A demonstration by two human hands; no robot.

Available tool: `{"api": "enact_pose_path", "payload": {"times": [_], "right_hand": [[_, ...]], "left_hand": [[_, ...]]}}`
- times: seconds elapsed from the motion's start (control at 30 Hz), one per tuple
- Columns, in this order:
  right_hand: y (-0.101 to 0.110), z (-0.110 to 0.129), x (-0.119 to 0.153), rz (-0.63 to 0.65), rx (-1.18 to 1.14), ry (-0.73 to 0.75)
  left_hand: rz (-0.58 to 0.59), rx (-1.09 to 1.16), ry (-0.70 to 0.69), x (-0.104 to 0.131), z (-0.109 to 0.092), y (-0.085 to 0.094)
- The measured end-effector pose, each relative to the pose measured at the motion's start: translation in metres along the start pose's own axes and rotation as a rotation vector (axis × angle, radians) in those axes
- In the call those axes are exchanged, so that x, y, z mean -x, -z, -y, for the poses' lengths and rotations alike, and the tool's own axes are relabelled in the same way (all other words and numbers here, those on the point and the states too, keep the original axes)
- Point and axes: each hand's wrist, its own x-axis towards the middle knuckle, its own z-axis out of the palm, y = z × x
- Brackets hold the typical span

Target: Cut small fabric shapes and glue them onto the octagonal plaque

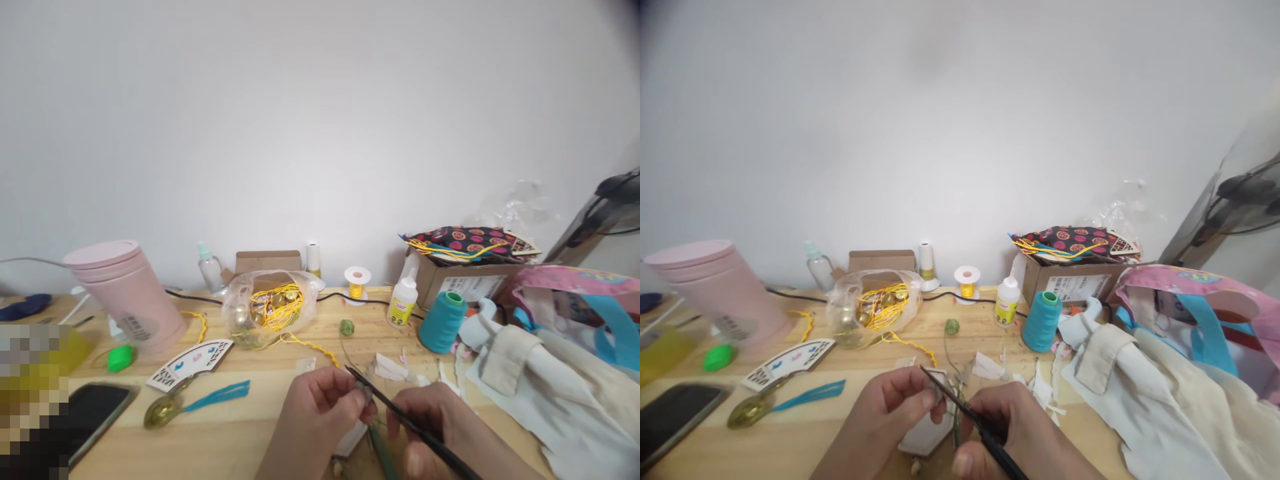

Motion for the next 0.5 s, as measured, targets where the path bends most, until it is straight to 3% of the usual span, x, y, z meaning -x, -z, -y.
{"api": "enact_pose_path", "payload": {"times": [0.17, 0.5], "right_hand": [[0.003, 0.007, 0.001, -0.031, 0.045, 0.003], [-0.005, -0.004, 0.000, -0.049, -0.011, -0.016]], "left_hand": [[-0.046, 0.040, 0.002, -0.001, -0.001, 0.001], [-0.010, -0.046, -0.008, 0.000, -0.002, 0.007]]}}
